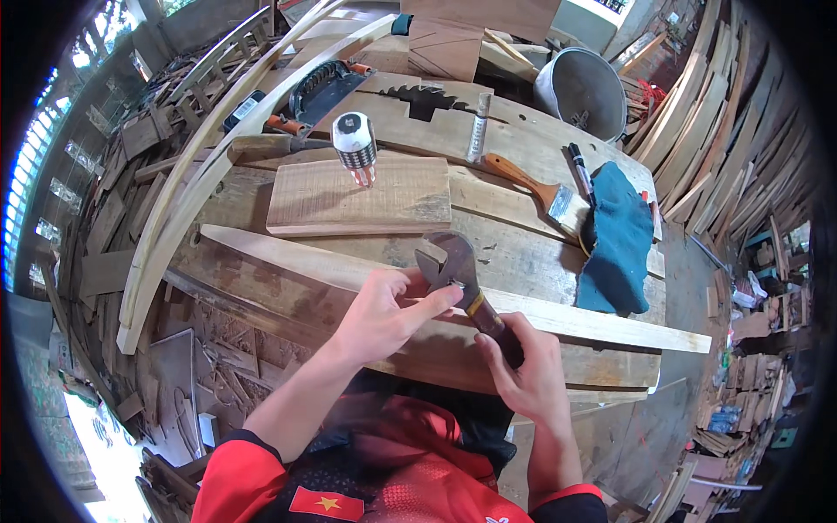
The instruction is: The recorder is seen screwing a screw into a piece of wood using a screwdriver and then using an adjustable wrench.
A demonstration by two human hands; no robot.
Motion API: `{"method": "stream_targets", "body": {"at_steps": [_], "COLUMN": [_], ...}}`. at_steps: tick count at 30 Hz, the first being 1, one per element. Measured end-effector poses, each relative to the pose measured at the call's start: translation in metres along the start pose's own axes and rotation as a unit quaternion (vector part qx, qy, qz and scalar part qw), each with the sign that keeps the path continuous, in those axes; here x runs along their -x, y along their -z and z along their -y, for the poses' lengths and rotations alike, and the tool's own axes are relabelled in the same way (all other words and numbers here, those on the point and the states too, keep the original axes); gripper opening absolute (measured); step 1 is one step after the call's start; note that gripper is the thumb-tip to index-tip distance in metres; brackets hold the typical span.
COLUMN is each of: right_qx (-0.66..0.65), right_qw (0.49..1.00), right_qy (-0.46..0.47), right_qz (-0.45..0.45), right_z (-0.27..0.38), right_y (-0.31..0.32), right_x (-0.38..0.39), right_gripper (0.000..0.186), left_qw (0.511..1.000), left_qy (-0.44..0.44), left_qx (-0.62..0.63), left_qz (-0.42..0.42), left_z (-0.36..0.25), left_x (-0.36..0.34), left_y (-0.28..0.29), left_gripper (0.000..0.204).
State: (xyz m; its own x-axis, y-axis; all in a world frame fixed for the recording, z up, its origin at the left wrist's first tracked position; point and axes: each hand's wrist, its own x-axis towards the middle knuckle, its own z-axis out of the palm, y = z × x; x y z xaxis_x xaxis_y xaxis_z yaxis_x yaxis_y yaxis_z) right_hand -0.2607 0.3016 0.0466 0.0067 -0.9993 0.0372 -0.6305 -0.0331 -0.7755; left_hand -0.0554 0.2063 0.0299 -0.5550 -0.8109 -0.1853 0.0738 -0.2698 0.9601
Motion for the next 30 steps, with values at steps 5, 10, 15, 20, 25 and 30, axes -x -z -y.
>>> {"method": "stream_targets", "body": {"at_steps": [5, 10, 15, 20, 25, 30], "right_qx": [0.005, -0.026, -0.028, -0.019, -0.021, 0.012], "right_qw": [0.999, 0.999, 0.999, 0.999, 1.0, 0.999], "right_qy": [0.024, 0.015, 0.002, 0.035, 0.022, 0.027], "right_qz": [-0.033, -0.036, -0.019, -0.028, -0.001, -0.012], "right_z": [0.003, -0.002, -0.008, -0.009, -0.011, -0.017], "right_y": [-0.002, -0.006, -0.007, -0.01, -0.006, -0.01], "right_x": [0.002, 0.002, -0.001, -0.003, -0.005, -0.003], "right_gripper": [0.023, 0.02, 0.02, 0.02, 0.024, 0.025], "left_qw": [0.998, 1.0, 0.999, 0.997, 0.984, 0.998], "left_qy": [-0.045, 0.002, 0.04, 0.02, 0.016, -0.017], "left_qx": [-0.015, -0.025, -0.005, -0.07, 0.176, -0.013], "left_qz": [-0.048, -0.011, 0.011, -0.018, 0.002, -0.054], "left_z": [-0.003, -0.003, -0.012, -0.01, -0.007, -0.001], "left_x": [0.0, -0.002, -0.006, -0.009, -0.009, -0.011], "left_y": [-0.009, 0.003, 0.011, 0.006, 0.005, 0.011], "left_gripper": [0.029, 0.03, 0.03, 0.034, 0.055, 0.057]}}
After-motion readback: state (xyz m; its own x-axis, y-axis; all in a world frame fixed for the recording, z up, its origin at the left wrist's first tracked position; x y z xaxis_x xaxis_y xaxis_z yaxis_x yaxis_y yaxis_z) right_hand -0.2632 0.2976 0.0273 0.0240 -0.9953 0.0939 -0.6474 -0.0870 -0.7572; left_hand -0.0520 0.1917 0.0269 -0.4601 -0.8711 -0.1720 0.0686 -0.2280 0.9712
